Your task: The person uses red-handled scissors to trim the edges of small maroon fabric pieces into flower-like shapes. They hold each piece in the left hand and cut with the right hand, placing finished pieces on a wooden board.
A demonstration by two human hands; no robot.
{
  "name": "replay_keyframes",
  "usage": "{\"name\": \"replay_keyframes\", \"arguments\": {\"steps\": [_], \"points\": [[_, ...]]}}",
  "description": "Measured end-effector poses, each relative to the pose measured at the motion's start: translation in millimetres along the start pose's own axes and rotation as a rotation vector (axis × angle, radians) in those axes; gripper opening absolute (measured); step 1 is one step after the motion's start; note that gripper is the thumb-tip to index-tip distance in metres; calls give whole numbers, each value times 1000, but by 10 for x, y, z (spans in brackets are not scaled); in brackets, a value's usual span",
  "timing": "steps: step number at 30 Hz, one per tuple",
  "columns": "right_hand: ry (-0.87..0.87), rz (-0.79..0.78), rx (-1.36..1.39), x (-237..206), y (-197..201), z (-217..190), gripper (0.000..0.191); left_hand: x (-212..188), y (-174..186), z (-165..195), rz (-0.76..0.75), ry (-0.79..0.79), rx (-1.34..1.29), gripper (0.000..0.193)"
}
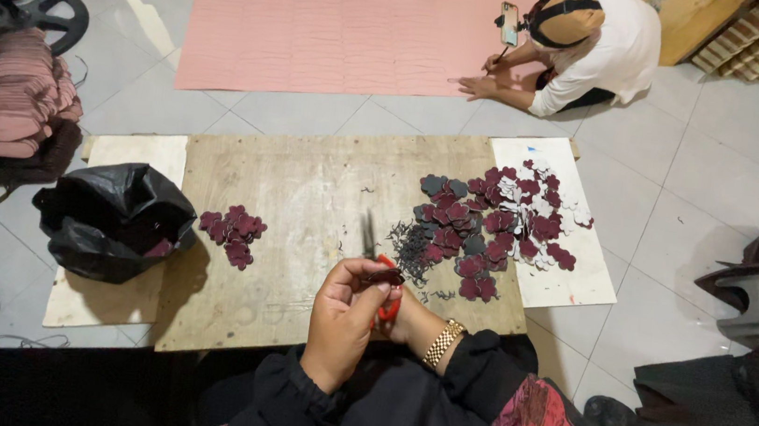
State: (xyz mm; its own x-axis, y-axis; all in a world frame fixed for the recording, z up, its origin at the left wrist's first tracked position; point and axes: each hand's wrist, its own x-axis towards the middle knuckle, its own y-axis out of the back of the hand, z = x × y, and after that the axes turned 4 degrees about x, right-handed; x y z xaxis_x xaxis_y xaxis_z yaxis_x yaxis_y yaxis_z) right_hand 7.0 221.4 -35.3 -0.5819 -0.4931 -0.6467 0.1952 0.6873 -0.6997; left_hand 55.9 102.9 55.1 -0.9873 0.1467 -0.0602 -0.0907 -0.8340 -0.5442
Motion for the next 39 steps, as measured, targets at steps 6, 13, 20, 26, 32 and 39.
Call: {"name": "replay_keyframes", "arguments": {"steps": [6,13,20,26,32,39], "points": [[376,30,-164,-143,-192,-118,35,-49,-9,24,26,-104,-7,16],[881,-76,-752,-829,-430,-84,30,-346,-7,284,27,-482,-163,20],[661,-97,-1635,-747,-442,81,23,-442,-53,328,-62,-393,4,17],[353,25,-2030,-678,-389,67,31,-274,-5,241,25,-136,16,17],[334,214,-1967,-608,-318,-18,33,-249,-49,284,59,-70,69,17],[516,91,-965,-522,-148,22,45,-115,74,413,200,-105,-224,18]]}}
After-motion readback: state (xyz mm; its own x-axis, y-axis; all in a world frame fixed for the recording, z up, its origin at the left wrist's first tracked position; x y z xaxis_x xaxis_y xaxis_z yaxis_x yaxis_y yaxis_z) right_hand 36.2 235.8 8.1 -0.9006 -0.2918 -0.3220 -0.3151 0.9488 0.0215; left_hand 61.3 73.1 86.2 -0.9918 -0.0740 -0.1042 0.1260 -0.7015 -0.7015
